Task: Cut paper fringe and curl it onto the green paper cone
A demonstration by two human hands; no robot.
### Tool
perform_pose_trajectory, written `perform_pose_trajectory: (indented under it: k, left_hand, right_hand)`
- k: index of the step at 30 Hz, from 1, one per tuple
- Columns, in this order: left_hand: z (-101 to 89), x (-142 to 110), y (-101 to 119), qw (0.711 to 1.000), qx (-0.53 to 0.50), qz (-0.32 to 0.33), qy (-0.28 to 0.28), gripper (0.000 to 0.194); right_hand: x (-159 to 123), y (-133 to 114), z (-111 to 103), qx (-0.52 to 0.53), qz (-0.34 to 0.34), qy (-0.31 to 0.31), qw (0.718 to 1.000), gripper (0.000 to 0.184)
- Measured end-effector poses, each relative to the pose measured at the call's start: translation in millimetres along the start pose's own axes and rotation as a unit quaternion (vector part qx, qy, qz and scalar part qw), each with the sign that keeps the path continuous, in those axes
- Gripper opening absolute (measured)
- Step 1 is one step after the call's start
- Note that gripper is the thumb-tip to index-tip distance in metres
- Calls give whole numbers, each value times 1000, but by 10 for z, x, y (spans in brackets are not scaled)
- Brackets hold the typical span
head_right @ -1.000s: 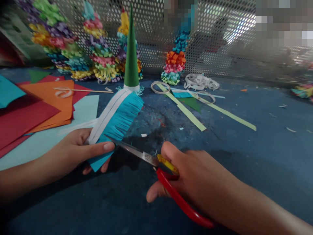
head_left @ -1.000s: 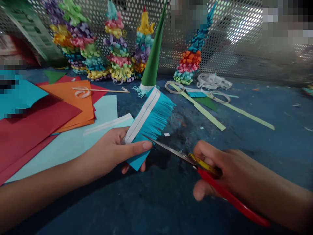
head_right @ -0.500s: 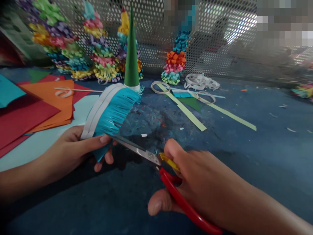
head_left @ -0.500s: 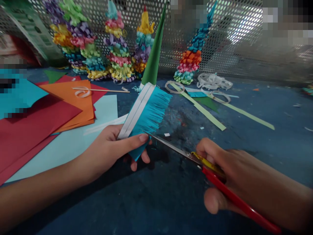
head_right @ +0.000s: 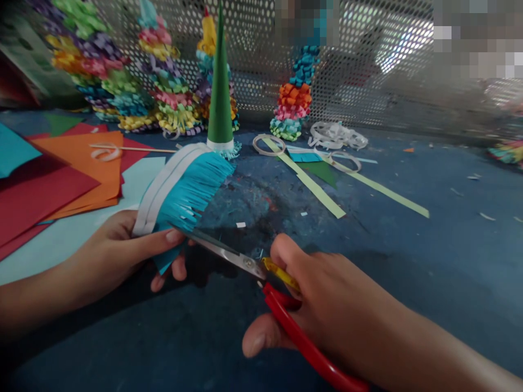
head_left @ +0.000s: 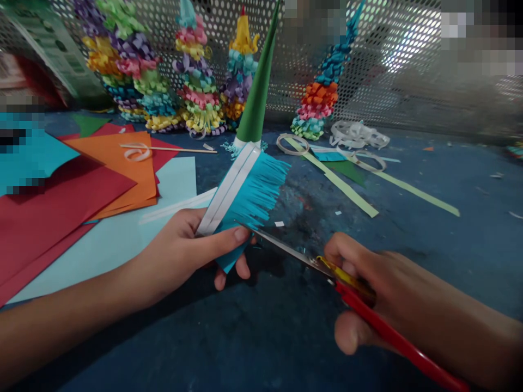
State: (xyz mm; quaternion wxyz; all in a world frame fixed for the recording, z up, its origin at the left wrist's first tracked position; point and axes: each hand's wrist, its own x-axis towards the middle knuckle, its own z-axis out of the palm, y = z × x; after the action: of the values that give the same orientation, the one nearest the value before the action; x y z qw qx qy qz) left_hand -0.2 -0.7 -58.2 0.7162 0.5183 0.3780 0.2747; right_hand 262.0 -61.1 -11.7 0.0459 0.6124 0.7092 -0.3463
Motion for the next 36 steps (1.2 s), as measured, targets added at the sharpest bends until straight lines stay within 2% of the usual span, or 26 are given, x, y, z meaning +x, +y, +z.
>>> perform_pose_trajectory:
  k: [6, 12, 17, 22, 25, 28, 33, 36]
  left_hand:
    - [3, -33, 3, 1000, 1, 6, -11, 27]
    - [-13, -8, 3, 999, -24, -20, -29, 26]
    - [-11, 6, 5, 996, -21, -43, -71, 24]
    - [28, -45, 45, 998, 1, -53, -45, 27]
    - [67, -81, 92, 998, -7, -67, -18, 23]
    - [90, -100, 117, 997, -22, -67, -14, 20]
    - [53, -86, 78, 998, -23, -58, -16, 23]
    - [3, -66, 28, 997, -29, -44, -48, 28]
  right_hand:
    - [39, -20, -23, 23, 8, -14, 1000, 37]
    - [54, 8, -25, 6, 5, -3, 1000, 44]
    - [29, 50, 19, -21, -21, 9, 1000, 56]
    - [40, 59, 28, 4, -22, 4, 1000, 44]
    - [46, 47, 12, 52, -17, -28, 998, 36]
    - [45, 41, 9, 78, -12, -46, 996, 34]
    - [34, 82, 40, 25, -16, 4, 1000, 48]
    - [7, 100, 41, 15, -32, 4, 999, 57]
